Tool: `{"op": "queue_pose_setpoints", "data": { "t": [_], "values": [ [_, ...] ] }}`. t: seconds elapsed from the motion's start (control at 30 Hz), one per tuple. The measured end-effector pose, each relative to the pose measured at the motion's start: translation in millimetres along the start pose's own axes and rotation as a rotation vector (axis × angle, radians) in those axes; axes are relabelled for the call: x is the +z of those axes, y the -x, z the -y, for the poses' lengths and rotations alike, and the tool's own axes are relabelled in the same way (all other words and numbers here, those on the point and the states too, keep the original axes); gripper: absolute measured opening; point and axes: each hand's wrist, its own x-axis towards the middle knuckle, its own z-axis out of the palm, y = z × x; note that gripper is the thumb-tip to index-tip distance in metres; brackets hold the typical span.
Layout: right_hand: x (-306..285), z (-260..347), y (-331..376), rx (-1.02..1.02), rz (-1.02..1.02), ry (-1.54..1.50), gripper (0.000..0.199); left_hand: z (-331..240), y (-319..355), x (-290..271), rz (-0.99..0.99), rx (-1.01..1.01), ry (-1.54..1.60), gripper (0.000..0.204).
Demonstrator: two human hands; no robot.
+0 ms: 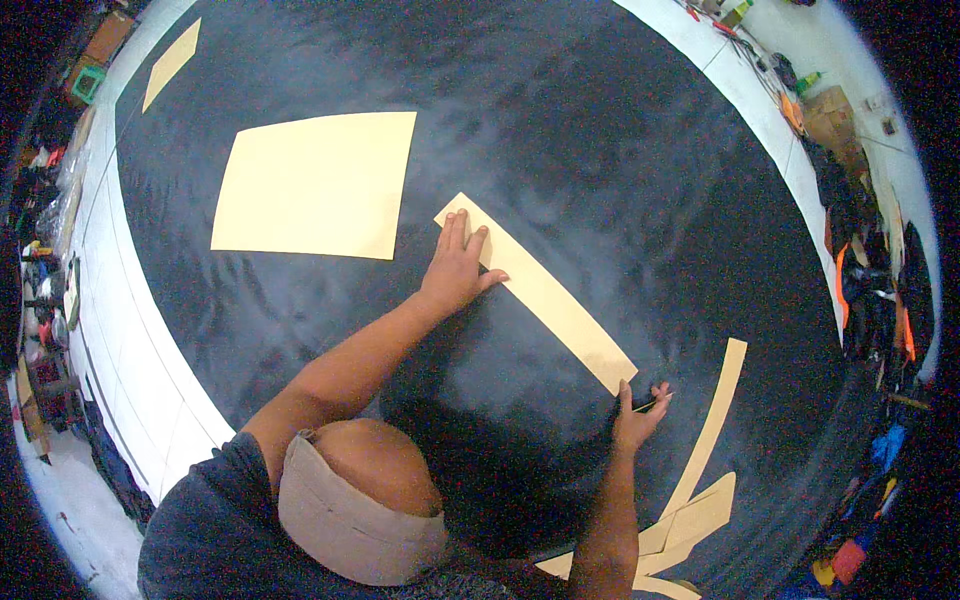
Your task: The person sits on the floor and uses a small blade to cut a large sheet of light-colored paper into rectangular strips. They repeatedly position the paper, cut along the edges, and move the cut pieces aside.
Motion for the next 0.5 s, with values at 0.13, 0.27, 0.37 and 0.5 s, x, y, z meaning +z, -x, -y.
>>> {"op": "queue_pose_setpoints", "data": {
  "t": [0.13,0.27,0.37,0.5],
  "values": [
    [-2.3,-2.1,-0.7,0.015,0.009,-0.031,0.098,-3.6,-1.2,-2.4,-0.002,0.009,0.011,0.092],
    [-0.4,0.3,1.9,0.009,0.003,-0.007,0.075,-0.9,0.3,-2.6,-0.030,0.024,-0.006,0.093],
    [1.7,4.5,3.3,0.023,0.018,-0.017,0.063,1.9,0.0,-3.7,-0.025,0.014,-0.045,0.092],
    [-1.8,-1.3,1.6,0.026,-0.004,-0.021,0.063,-17.5,-13.7,-19.0,0.133,-0.038,-0.118,0.097]
  ]
}}
